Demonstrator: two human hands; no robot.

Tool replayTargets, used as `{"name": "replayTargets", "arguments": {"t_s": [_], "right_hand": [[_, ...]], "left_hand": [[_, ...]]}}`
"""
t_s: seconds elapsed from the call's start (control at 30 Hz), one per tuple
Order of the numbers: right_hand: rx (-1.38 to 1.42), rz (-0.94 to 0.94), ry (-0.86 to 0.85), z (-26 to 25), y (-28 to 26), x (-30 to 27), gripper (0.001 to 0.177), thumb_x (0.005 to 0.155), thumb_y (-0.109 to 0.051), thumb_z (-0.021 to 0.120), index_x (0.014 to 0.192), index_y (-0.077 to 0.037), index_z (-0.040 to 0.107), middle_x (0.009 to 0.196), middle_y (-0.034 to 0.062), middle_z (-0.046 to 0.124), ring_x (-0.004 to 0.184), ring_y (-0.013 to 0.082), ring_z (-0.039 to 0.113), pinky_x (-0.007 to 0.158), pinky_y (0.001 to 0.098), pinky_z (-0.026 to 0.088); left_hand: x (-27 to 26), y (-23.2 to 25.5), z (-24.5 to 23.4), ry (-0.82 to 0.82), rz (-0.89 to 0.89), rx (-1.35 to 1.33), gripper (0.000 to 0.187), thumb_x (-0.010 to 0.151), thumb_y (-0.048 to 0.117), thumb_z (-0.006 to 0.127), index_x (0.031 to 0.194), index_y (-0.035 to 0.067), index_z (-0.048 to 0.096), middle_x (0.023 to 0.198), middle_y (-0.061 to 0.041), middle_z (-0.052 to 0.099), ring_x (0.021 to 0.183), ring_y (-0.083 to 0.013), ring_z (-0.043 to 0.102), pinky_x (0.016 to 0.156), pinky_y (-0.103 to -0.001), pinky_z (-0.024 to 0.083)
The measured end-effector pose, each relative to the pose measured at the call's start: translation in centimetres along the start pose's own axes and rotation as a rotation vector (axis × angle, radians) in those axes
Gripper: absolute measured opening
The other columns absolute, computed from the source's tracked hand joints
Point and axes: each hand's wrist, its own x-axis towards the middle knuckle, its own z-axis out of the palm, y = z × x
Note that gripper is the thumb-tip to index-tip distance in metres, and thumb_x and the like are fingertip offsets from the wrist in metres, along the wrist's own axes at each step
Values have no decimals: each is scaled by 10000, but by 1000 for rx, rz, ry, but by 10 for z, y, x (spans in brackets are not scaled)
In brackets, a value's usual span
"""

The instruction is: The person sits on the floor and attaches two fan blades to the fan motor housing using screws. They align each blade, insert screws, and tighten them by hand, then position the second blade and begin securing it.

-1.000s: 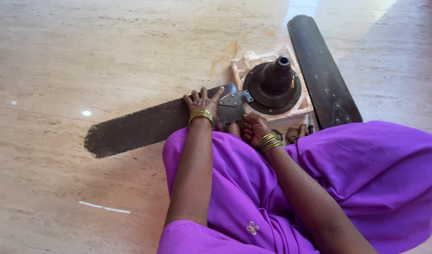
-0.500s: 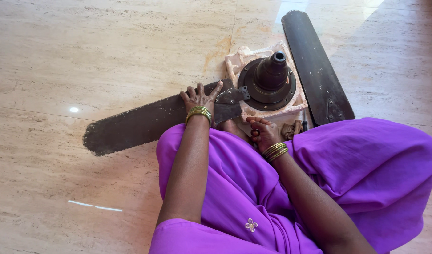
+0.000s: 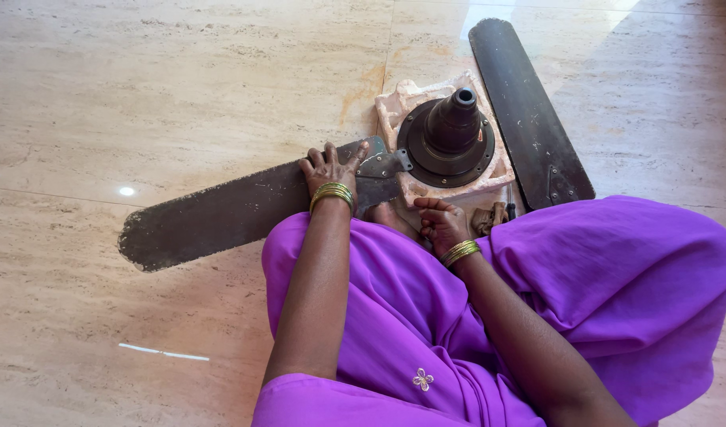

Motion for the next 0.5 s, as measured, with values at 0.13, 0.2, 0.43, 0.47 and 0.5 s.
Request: {"name": "replayTargets", "arguments": {"t_s": [0.13, 0.2, 0.43, 0.47, 0.5], "right_hand": [[-126, -42, 84, -5, 6, 6, 346, 774, 164, 503, 1041, 25, 675, 867, 30, 656, 637, 128, 621, 552, 263, 542], [-189, -48, 118, -6, 8, 8, 361, 782, 172, 441, 1038, 36, 657, 889, 61, 668, 670, 140, 649, 573, 273, 563], [-252, -104, 90, -4, 3, 4, 297, 857, 136, 490, 1085, 39, 653, 966, 160, 745, 695, 178, 708, 608, 290, 600], [-251, -119, 79, -4, 2, 3, 261, 872, 117, 523, 1084, 40, 653, 974, 167, 751, 698, 177, 715, 605, 289, 602], [-251, -134, 67, -4, 1, 3, 228, 887, 99, 555, 1084, 40, 653, 983, 173, 756, 702, 175, 722, 603, 289, 603]], "left_hand": [[4, 0, 5, 2, -4, 4, 1163, 837, 281, 831, 1568, 619, -9, 1709, -149, 129, 1518, -460, 179, 1145, -602, 228], [7, 0, 7, 16, -5, 1, 1132, 860, 277, 806, 1569, 619, -7, 1704, -151, 137, 1511, -472, 180, 1137, -614, 230], [11, 4, 13, 53, -7, 42, 959, 964, 252, 656, 1579, 597, 6, 1685, -167, 169, 1478, -485, 229, 1129, -603, 229], [11, 4, 14, 62, -9, 42, 929, 979, 252, 633, 1580, 595, 13, 1683, -170, 179, 1477, -487, 236, 1127, -600, 232], [12, 5, 15, 71, -11, 42, 899, 994, 253, 610, 1580, 593, 21, 1680, -173, 189, 1476, -488, 244, 1126, -597, 235]]}}
